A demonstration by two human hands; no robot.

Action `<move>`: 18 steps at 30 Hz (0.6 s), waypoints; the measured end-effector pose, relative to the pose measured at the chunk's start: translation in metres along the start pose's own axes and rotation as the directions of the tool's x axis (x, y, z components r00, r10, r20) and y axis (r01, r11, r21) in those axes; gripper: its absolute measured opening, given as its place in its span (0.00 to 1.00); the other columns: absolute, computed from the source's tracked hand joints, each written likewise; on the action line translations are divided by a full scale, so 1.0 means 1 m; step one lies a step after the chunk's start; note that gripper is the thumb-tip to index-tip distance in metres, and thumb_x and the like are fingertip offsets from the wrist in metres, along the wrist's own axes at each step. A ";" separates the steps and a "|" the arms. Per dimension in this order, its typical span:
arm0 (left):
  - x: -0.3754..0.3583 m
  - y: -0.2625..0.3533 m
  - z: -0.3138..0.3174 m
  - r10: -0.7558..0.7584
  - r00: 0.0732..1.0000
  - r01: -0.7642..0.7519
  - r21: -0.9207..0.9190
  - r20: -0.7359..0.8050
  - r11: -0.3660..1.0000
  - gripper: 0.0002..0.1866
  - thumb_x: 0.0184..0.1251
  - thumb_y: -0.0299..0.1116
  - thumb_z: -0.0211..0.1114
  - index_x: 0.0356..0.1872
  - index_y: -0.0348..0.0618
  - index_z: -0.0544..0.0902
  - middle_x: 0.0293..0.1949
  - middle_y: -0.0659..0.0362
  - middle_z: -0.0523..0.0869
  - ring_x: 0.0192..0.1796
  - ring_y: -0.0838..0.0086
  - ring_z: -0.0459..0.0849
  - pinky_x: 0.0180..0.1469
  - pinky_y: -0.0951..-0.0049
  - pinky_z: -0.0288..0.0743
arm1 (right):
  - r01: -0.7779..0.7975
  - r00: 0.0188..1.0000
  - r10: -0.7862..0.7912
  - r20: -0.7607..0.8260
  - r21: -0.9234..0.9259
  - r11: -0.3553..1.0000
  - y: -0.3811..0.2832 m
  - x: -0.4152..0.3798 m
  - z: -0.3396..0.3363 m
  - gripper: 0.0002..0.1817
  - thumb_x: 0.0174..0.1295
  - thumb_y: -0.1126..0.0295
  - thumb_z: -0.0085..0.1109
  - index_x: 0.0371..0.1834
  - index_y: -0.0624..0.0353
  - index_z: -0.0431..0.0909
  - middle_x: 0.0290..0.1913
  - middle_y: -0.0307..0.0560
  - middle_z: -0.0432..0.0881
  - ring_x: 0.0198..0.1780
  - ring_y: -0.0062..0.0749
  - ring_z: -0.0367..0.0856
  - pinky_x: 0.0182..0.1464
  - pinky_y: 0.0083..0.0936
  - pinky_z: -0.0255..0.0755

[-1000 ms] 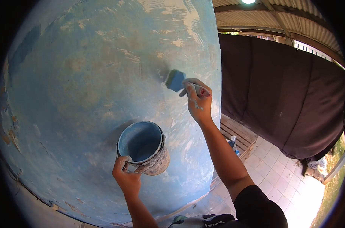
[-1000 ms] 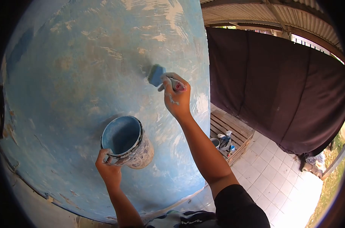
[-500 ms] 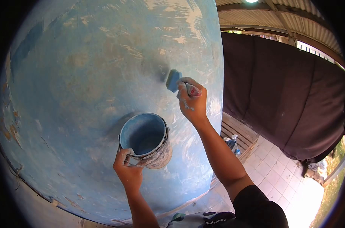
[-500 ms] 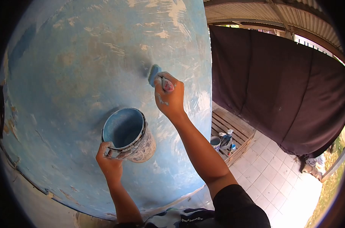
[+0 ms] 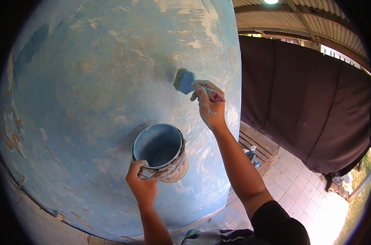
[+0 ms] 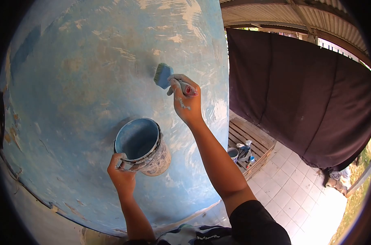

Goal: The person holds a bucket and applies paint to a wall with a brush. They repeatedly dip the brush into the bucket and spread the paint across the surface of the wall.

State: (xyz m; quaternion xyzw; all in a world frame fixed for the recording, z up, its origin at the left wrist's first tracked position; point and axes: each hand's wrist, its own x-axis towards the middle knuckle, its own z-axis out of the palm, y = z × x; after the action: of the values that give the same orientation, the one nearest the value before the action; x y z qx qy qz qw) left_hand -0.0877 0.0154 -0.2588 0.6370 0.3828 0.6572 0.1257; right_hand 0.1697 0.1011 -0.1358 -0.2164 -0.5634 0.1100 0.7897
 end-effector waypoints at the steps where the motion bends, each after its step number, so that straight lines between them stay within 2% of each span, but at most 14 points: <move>1: -0.001 0.002 0.002 -0.011 1.000 0.011 -0.020 -0.016 1.000 0.23 0.46 0.13 0.78 0.45 0.39 0.82 0.48 0.56 0.86 0.56 0.66 0.86 0.63 0.58 0.81 | -0.046 0.998 0.046 0.034 0.006 0.999 0.004 -0.002 0.002 0.09 0.74 0.75 0.55 0.46 0.69 0.84 0.31 0.46 0.86 0.32 0.22 0.81 0.35 0.20 0.72; 2: -0.001 0.003 0.003 -0.022 0.999 0.021 -0.040 -0.030 0.999 0.22 0.47 0.13 0.77 0.45 0.38 0.83 0.48 0.57 0.87 0.56 0.66 0.87 0.63 0.60 0.81 | -0.091 0.994 0.091 0.068 0.009 0.996 0.011 -0.004 0.003 0.10 0.74 0.75 0.54 0.47 0.69 0.84 0.32 0.46 0.86 0.33 0.22 0.82 0.36 0.19 0.72; 4: -0.001 -0.008 0.003 -0.018 1.000 0.017 -0.049 -0.019 0.999 0.22 0.47 0.13 0.77 0.45 0.38 0.83 0.48 0.57 0.87 0.56 0.66 0.87 0.63 0.60 0.81 | -0.087 0.996 0.087 0.027 -0.005 0.996 0.043 -0.023 -0.004 0.09 0.73 0.75 0.56 0.45 0.68 0.85 0.30 0.46 0.85 0.32 0.22 0.82 0.35 0.22 0.72; 6: -0.002 -0.012 0.003 -0.015 1.000 0.014 -0.060 -0.018 0.998 0.22 0.47 0.13 0.78 0.45 0.38 0.83 0.48 0.57 0.87 0.56 0.66 0.87 0.63 0.60 0.81 | 0.003 0.999 -0.012 -0.038 -0.229 0.973 0.054 -0.036 -0.019 0.09 0.70 0.74 0.58 0.42 0.67 0.86 0.27 0.49 0.84 0.29 0.29 0.83 0.33 0.26 0.74; 7: -0.002 -0.009 0.004 -0.026 0.999 0.025 -0.052 -0.028 0.998 0.22 0.47 0.14 0.78 0.45 0.38 0.83 0.48 0.57 0.87 0.56 0.66 0.87 0.63 0.60 0.81 | 0.067 0.994 -0.097 -0.056 -0.395 0.916 0.052 -0.039 -0.025 0.09 0.67 0.71 0.59 0.37 0.67 0.86 0.26 0.57 0.84 0.27 0.45 0.85 0.33 0.35 0.76; 8: -0.003 -0.008 0.001 -0.039 0.999 0.038 -0.042 -0.032 0.998 0.23 0.46 0.14 0.79 0.45 0.39 0.83 0.48 0.57 0.87 0.56 0.66 0.87 0.63 0.60 0.81 | 0.056 0.995 -0.085 -0.057 -0.394 0.917 0.050 -0.041 -0.030 0.09 0.67 0.71 0.59 0.37 0.67 0.86 0.26 0.57 0.84 0.27 0.45 0.85 0.33 0.35 0.76; 10: -0.003 -0.009 -0.003 -0.026 0.999 0.025 -0.028 -0.031 0.999 0.23 0.46 0.14 0.79 0.45 0.39 0.83 0.49 0.57 0.87 0.56 0.66 0.87 0.62 0.61 0.81 | -0.135 0.991 0.092 -0.099 -0.737 0.662 0.044 -0.031 -0.035 0.11 0.66 0.69 0.59 0.33 0.66 0.84 0.27 0.63 0.83 0.29 0.60 0.84 0.35 0.43 0.76; 11: -0.002 -0.009 -0.002 -0.005 1.000 0.005 -0.019 -0.030 1.000 0.23 0.46 0.15 0.80 0.45 0.39 0.83 0.49 0.57 0.87 0.56 0.66 0.87 0.62 0.61 0.81 | -0.152 0.987 0.074 -0.141 -0.696 0.701 0.042 -0.025 -0.032 0.12 0.65 0.67 0.60 0.31 0.66 0.83 0.27 0.66 0.82 0.30 0.66 0.81 0.37 0.48 0.75; 12: 0.000 -0.008 -0.002 0.005 1.000 -0.006 -0.023 -0.031 1.000 0.23 0.46 0.15 0.80 0.45 0.39 0.83 0.49 0.57 0.87 0.56 0.66 0.87 0.62 0.61 0.81 | -0.146 0.988 0.063 -0.143 -0.696 0.703 0.035 -0.015 -0.024 0.12 0.65 0.67 0.60 0.31 0.66 0.83 0.27 0.66 0.82 0.30 0.66 0.81 0.37 0.48 0.75; 14: 0.001 -0.005 -0.002 0.000 1.000 0.000 -0.030 -0.025 1.000 0.26 0.44 0.13 0.81 0.45 0.41 0.81 0.47 0.59 0.85 0.56 0.68 0.85 0.64 0.56 0.81 | -0.007 0.993 -0.052 -0.105 -0.496 0.868 0.014 0.006 -0.003 0.11 0.67 0.69 0.59 0.33 0.67 0.84 0.23 0.59 0.82 0.26 0.52 0.83 0.34 0.40 0.74; 15: 0.002 -0.005 -0.002 0.011 0.999 -0.012 -0.030 -0.031 0.999 0.26 0.44 0.13 0.81 0.45 0.41 0.81 0.47 0.59 0.85 0.56 0.68 0.85 0.64 0.56 0.81 | 0.002 0.992 -0.062 -0.106 -0.490 0.872 0.001 0.019 0.011 0.11 0.67 0.69 0.59 0.33 0.67 0.84 0.23 0.59 0.82 0.26 0.52 0.83 0.34 0.40 0.74; 17: 0.004 -0.007 -0.002 0.011 1.000 -0.013 -0.073 -0.025 0.997 0.25 0.44 0.13 0.81 0.45 0.42 0.81 0.47 0.59 0.85 0.55 0.68 0.85 0.64 0.56 0.81 | -0.016 0.998 0.012 -0.066 -0.067 0.998 -0.017 0.039 0.031 0.10 0.71 0.73 0.58 0.37 0.69 0.85 0.24 0.48 0.82 0.26 0.32 0.82 0.33 0.29 0.73; 18: 0.004 -0.007 -0.002 0.022 0.999 -0.024 -0.075 -0.029 0.997 0.25 0.44 0.13 0.81 0.45 0.42 0.81 0.47 0.59 0.85 0.55 0.68 0.85 0.64 0.56 0.81 | -0.005 0.998 0.001 -0.066 -0.063 0.998 -0.019 0.044 0.034 0.10 0.71 0.73 0.58 0.37 0.69 0.85 0.24 0.48 0.82 0.26 0.32 0.82 0.33 0.29 0.73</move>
State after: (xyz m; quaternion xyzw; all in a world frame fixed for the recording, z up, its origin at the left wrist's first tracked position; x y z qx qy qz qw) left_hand -0.0928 0.0220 -0.2606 0.6268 0.3523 0.6815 0.1364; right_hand 0.1514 0.1100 -0.0811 -0.2456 -0.5401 0.0861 0.8004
